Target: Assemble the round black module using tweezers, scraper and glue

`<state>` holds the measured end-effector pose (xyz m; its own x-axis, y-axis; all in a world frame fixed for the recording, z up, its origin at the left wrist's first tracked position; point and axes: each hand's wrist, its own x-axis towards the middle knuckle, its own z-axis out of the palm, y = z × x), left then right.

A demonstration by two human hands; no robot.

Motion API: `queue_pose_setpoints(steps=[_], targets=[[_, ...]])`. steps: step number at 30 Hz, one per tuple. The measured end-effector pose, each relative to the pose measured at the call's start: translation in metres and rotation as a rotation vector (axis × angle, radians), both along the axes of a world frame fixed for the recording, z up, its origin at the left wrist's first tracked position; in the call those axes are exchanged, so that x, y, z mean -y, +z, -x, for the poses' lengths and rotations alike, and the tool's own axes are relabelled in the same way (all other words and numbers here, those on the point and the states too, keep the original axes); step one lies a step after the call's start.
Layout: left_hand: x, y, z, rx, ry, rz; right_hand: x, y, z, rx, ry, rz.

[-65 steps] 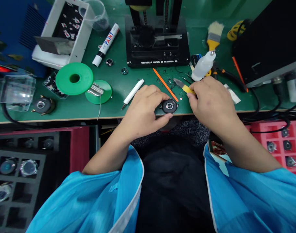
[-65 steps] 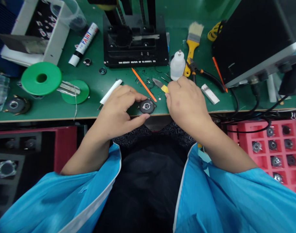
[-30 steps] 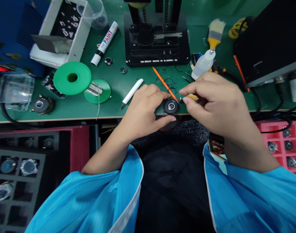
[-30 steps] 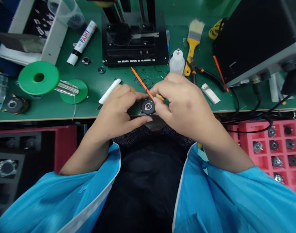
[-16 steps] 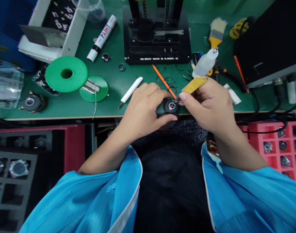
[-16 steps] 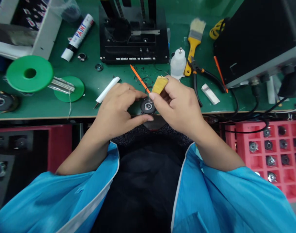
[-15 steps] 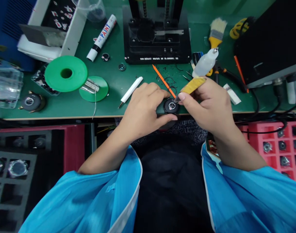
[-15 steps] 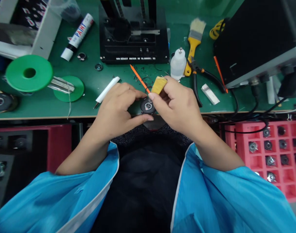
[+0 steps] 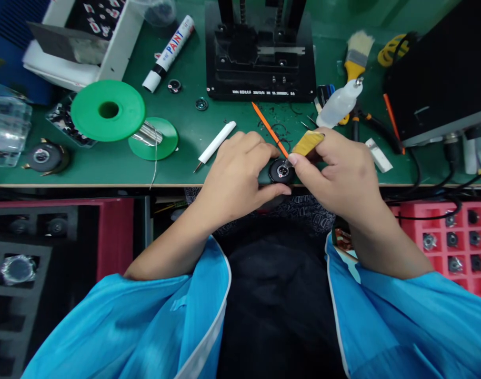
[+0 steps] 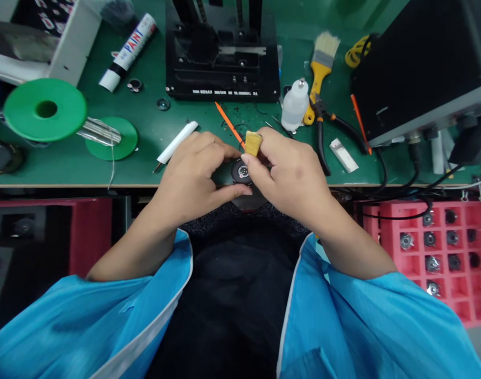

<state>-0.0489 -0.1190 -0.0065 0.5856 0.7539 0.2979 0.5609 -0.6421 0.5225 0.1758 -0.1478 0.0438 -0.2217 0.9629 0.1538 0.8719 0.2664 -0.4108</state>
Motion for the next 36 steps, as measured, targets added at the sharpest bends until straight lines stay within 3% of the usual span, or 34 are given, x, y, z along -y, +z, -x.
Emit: queue_pose_setpoints(steps=[5, 14, 23, 29, 36], targets=[[0.0, -0.002, -0.001, 0.014, 0.004, 0.016, -0.001, 0.003, 0.003, 0.061, 0.0, 0.025], [0.0, 0.001, -0.005, 0.016, 0.006, 0.039, 0.012, 0.002, 0.014, 0.129, 0.032, -0.076], [-0.001, -0.002, -0.007, 0.055, 0.008, 0.042, -0.003, 0.003, 0.003, -0.104, -0.03, -0.043], [-0.001, 0.0, -0.006, 0.021, 0.008, 0.021, -0.005, 0.0, -0.001, -0.079, -0.065, 0.044], [-0.001, 0.001, -0.006, 0.026, 0.004, 0.033, -0.011, 0.0, -0.006, -0.199, -0.057, 0.098]])
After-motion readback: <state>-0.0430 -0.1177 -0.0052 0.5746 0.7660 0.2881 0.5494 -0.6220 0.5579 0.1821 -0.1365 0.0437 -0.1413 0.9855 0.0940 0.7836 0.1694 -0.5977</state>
